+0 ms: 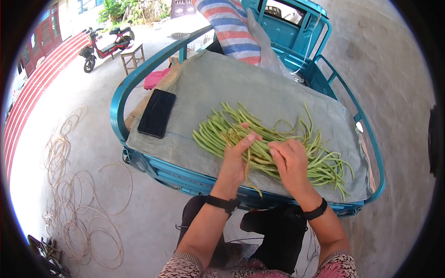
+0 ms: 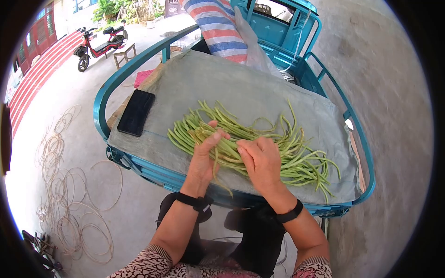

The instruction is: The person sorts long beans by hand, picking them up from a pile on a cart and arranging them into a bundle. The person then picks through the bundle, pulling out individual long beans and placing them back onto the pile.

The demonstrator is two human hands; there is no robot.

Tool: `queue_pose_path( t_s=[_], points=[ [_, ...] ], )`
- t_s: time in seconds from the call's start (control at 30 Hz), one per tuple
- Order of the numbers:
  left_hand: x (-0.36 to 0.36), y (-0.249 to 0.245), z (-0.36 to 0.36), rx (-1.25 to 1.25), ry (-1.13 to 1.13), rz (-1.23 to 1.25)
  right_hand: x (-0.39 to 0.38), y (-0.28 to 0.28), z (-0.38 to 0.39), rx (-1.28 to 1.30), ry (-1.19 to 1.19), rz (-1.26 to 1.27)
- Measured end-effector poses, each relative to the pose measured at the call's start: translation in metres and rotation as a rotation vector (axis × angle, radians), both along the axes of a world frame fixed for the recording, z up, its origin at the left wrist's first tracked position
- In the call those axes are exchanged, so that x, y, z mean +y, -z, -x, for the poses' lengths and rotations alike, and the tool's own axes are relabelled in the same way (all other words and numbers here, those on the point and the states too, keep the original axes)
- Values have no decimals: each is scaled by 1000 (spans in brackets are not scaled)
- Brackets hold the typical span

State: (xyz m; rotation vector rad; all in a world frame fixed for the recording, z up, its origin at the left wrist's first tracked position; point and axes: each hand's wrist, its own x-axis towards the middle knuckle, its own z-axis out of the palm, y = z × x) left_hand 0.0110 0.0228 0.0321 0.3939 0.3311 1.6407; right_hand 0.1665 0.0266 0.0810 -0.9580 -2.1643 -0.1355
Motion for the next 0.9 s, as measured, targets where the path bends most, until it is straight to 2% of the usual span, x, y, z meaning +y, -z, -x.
queue_pose_path(
  t_s=[0.13,0.23,0.33,0.43,0.5,0.6,0.7,0.8,0.9],
  points=[
    [3,5,-2,11,-14,-11,4,-15,-24,-137,46,-117],
    [3,2,-3,-1,-46,11,25,-18,-50,-275,248,97],
    [2,1,-3,13,-59,-18,56,-14,-61,40,214,312],
    [0,-1,-5,30,-66,-56,80,-22,-44,-44,161,262],
    [-1,0,-6,87,-58,-88,109,-8,-33,30,57,295],
    [-1,-1,-8,174,-81,-143,122,-2,-8,-127,54,581],
    [0,-1,-8,206,-102,-165,119,-2,9,-491,102,591],
    [-5,-5,-12,177,-151,-103,118,13,8,-508,107,446],
    [-7,-10,-18,116,-202,-5,120,16,7,-509,140,468]
  ],
)
